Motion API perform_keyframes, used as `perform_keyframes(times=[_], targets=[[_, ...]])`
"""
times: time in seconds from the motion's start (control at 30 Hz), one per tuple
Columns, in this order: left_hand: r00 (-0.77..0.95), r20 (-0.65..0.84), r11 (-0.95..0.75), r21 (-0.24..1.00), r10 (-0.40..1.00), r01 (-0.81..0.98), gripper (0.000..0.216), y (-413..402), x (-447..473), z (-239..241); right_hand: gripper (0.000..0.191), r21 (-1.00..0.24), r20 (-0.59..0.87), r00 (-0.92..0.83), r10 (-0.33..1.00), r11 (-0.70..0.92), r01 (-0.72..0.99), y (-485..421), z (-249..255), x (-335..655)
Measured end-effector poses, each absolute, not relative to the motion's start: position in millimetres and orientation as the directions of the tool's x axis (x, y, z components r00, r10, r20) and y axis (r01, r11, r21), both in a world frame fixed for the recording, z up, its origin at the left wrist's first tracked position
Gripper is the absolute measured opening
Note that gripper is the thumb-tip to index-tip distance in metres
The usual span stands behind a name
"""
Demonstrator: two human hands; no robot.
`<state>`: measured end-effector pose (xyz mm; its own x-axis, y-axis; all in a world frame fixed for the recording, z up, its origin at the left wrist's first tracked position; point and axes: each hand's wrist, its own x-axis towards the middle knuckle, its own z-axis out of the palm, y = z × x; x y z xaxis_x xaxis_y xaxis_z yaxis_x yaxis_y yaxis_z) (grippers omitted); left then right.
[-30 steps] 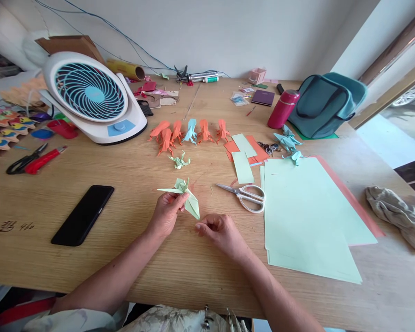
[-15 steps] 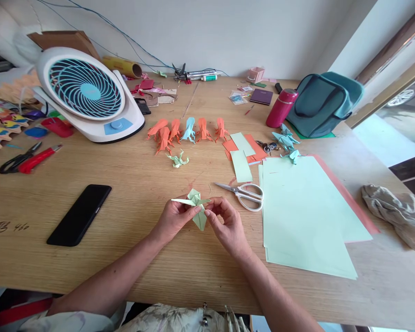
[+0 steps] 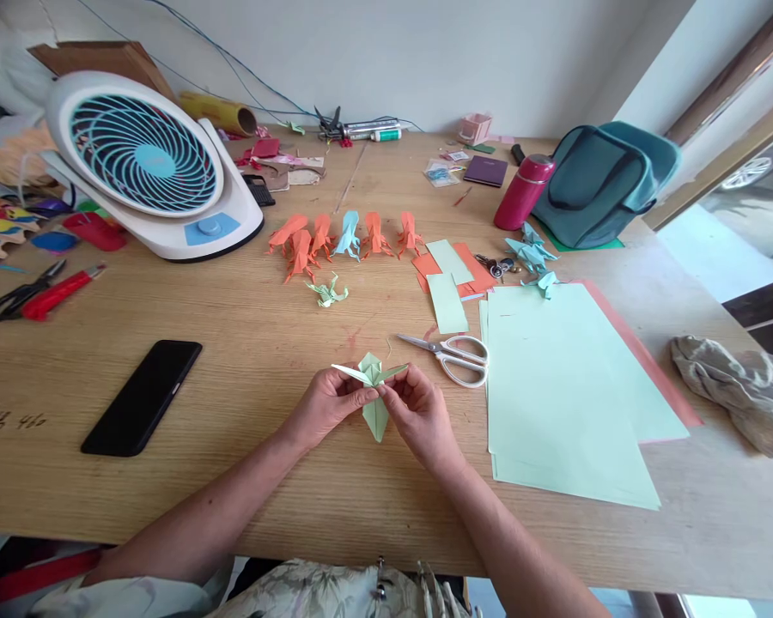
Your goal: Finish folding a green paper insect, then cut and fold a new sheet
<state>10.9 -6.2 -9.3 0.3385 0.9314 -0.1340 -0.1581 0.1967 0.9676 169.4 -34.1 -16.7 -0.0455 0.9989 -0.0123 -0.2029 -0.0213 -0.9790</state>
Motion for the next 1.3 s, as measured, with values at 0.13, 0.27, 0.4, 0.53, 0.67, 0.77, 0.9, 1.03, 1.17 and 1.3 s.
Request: perform_keyframes(times=[0.13, 0.27, 0.4, 0.53, 0.67, 0.77, 0.9, 1.03, 1.17, 1.3], targets=[[0.328, -0.133, 0.200, 0.963, 0.935, -0.178, 0.041, -5.9, 11.3, -8.2, 0.027, -0.959, -0.073, -0.044, 0.996, -0.082, -0.271, -31.7, -16.8, 169.9], [0.328, -0.099, 0.156, 0.976, 0.939, -0.153, 0.039, -6.9, 9.5, -9.4, 0.031, -0.954, -0.121, -0.158, 0.980, -0.159, -0.255, -27.8, -11.3, 174.4], [0.345, -0.101, 0.147, 0.983, 0.933, -0.108, 0.042, -9.0, 8.8, -12.7, 0.032, -0.964, -0.141, -0.273, 0.952, -0.195, -0.181, -27.8, -7.7, 177.5], [0.336, -0.081, 0.103, 0.994, 0.938, -0.047, 0.043, -10.8, 9.2, -10.6, 0.025, -0.995, -0.088, -0.163, 0.983, -0.093, -0.025, -33.9, -9.2, 174.5], [0.284, -0.038, 0.030, 0.999, 0.958, 0.030, 0.036, -13.0, 10.3, -3.0, 0.018, -0.951, 0.114, -0.064, 0.991, 0.128, 0.282, -39.5, -8.3, 168.5], [0.229, -0.019, 0.003, 0.997, 0.973, 0.071, 0.033, -13.7, 10.7, 0.0, 0.020, -0.908, 0.208, -0.055, 0.977, 0.214, 0.361, -40.6, -7.5, 166.0], [0.246, -0.038, 0.023, 0.998, 0.969, 0.066, 0.030, -12.0, 8.4, -0.8, 0.017, -0.943, 0.147, -0.040, 0.988, 0.152, 0.295, -40.3, -10.7, 167.4], [0.271, -0.049, 0.035, 0.998, 0.961, 0.054, 0.030, -10.3, 6.2, -2.4, 0.014, -0.987, 0.053, -0.073, 0.996, 0.064, 0.151, -38.9, -15.5, 170.7], [0.237, -0.021, 0.009, 0.999, 0.971, 0.050, 0.029, -11.4, 6.7, -4.1, 0.020, -0.997, -0.039, -0.162, 0.986, -0.049, -0.057, -36.6, -16.3, 171.4], [0.291, -0.010, 0.013, 1.000, 0.957, -0.011, 0.030, -11.4, 6.6, -5.1, 0.029, -0.983, -0.063, -0.182, 0.981, -0.092, -0.157, -36.4, -13.2, 170.6]])
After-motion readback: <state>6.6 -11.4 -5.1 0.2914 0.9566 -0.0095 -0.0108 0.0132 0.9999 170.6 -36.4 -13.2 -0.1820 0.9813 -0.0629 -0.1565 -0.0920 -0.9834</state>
